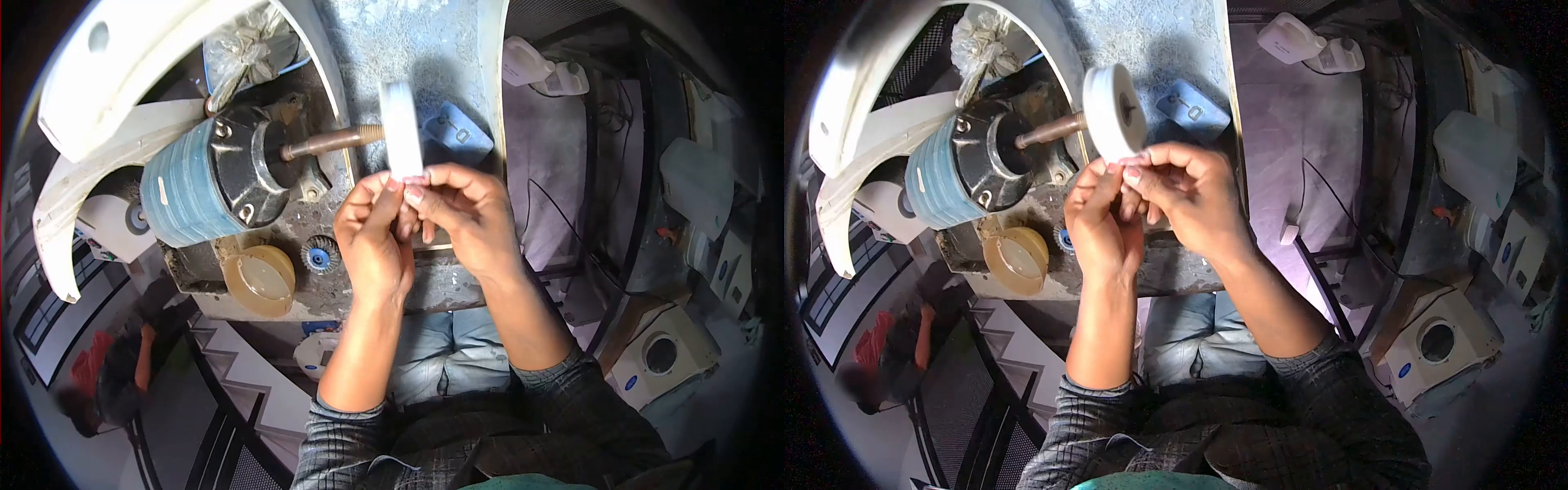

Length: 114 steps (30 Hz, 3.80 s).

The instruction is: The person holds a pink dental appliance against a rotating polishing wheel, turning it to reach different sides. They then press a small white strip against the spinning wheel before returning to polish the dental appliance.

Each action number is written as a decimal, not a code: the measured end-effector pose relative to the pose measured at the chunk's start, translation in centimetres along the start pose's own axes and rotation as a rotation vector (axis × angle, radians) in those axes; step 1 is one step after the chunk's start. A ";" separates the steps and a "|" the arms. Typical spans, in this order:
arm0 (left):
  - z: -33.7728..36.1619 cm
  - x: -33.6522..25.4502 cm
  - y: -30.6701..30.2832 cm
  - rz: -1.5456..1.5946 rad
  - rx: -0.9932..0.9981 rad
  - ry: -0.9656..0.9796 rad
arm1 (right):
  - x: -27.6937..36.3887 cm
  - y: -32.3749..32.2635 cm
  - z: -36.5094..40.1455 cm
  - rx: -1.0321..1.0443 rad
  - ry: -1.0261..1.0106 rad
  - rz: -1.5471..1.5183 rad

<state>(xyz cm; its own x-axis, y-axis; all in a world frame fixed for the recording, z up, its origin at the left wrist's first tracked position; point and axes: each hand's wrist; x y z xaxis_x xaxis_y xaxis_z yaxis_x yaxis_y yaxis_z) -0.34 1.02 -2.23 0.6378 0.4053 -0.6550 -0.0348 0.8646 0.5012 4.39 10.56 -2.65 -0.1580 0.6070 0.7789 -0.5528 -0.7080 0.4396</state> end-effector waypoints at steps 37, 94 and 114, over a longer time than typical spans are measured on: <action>2.8 -1.6 -0.2 -0.107 0.213 0.197 | 2.4 -0.4 2.8 0.161 -0.194 0.106; 1.5 0.6 -2.5 -0.919 0.142 0.723 | 14.5 10.6 10.2 1.213 -0.177 -0.512; 1.1 1.9 -3.0 -0.896 0.082 0.654 | 12.1 7.4 14.2 0.919 0.031 -0.910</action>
<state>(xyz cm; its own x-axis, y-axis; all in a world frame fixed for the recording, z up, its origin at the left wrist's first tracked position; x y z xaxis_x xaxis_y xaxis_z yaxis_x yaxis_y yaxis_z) 1.82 -1.17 -4.37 -0.1227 -0.2564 -0.9587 0.3018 0.9106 -0.2822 10.04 7.56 16.35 -0.0498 0.9982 0.0341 0.2886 -0.0183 0.9573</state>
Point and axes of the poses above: each hand's wrist, its own z-axis away from the middle knuckle, its own y-axis out of the palm, x = y × z, and after that the axes turned 1 degree about -x, right-handed
